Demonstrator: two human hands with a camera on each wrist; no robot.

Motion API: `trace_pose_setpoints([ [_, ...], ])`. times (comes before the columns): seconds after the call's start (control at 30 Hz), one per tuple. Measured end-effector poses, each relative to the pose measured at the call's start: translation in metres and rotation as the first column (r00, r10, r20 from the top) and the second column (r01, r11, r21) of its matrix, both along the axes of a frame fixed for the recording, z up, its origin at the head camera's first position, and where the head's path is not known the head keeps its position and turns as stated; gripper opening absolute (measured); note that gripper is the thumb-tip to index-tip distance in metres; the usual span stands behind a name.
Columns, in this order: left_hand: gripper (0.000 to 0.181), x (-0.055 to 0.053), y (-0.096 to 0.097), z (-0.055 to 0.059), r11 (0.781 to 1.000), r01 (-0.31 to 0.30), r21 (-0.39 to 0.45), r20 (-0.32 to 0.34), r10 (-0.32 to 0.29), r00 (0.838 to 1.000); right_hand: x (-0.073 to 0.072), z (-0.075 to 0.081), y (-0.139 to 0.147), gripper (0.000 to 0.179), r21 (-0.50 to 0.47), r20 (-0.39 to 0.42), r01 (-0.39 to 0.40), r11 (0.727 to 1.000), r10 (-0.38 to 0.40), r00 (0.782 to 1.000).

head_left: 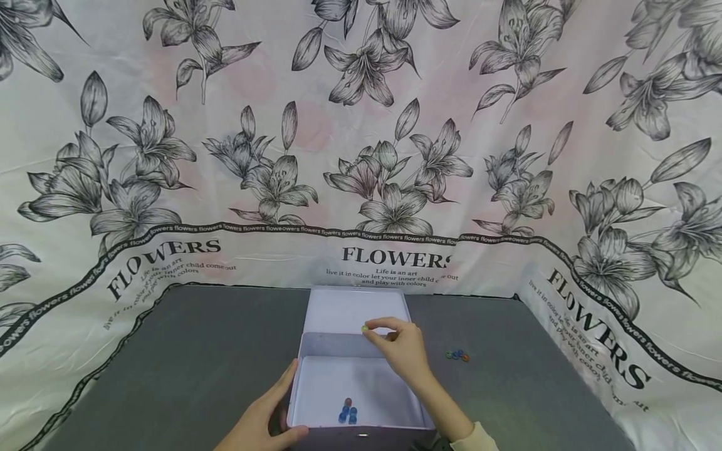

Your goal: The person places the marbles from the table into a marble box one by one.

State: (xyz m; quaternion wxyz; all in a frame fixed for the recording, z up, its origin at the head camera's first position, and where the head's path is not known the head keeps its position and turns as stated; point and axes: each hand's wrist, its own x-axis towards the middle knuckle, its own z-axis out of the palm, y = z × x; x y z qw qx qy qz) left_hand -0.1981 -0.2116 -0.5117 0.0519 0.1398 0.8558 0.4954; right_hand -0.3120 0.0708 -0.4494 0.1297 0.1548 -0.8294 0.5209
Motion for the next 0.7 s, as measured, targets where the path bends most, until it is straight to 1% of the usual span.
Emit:
trace_pose_setpoints([
  [0.17, 0.105, 0.001, 0.000, 0.001, 1.000, -0.011, -0.012, 0.004, 0.011, 1.000, -0.002, -0.008, 0.000, 0.009, 0.109, 0.003, -0.015, 0.994, 0.015, 1.000],
  [0.23, 0.106, 0.001, 0.000, 0.002, 1.000, -0.014, -0.012, 0.008, 0.014, 1.000, -0.002, -0.010, 0.000, 0.009, 0.159, 0.002, -0.036, 0.987, 0.036, 0.999],
  [0.33, 0.106, 0.001, 0.001, 0.003, 1.000, -0.020, -0.017, 0.010, 0.020, 1.000, -0.003, -0.013, -0.001, 0.008, 0.220, 0.026, -0.086, 0.972, 0.082, 0.996],
  [0.4, 0.106, 0.001, 0.000, 0.004, 1.000, -0.023, -0.021, 0.008, 0.023, 1.000, -0.003, -0.015, -0.001, 0.008, 0.263, 0.051, -0.126, 0.957, 0.116, 0.992],
  [0.53, 0.106, -0.001, -0.002, 0.004, 0.999, -0.021, -0.035, -0.021, 0.021, 1.000, -0.001, -0.017, -0.003, 0.007, 0.351, 0.082, -0.198, 0.915, 0.180, 0.980],
  [0.7, 0.107, -0.001, -0.002, 0.000, 0.999, -0.015, -0.030, -0.025, 0.015, 1.000, 0.006, -0.019, -0.004, 0.006, 0.444, 0.102, -0.249, 0.861, 0.228, 0.968],
])
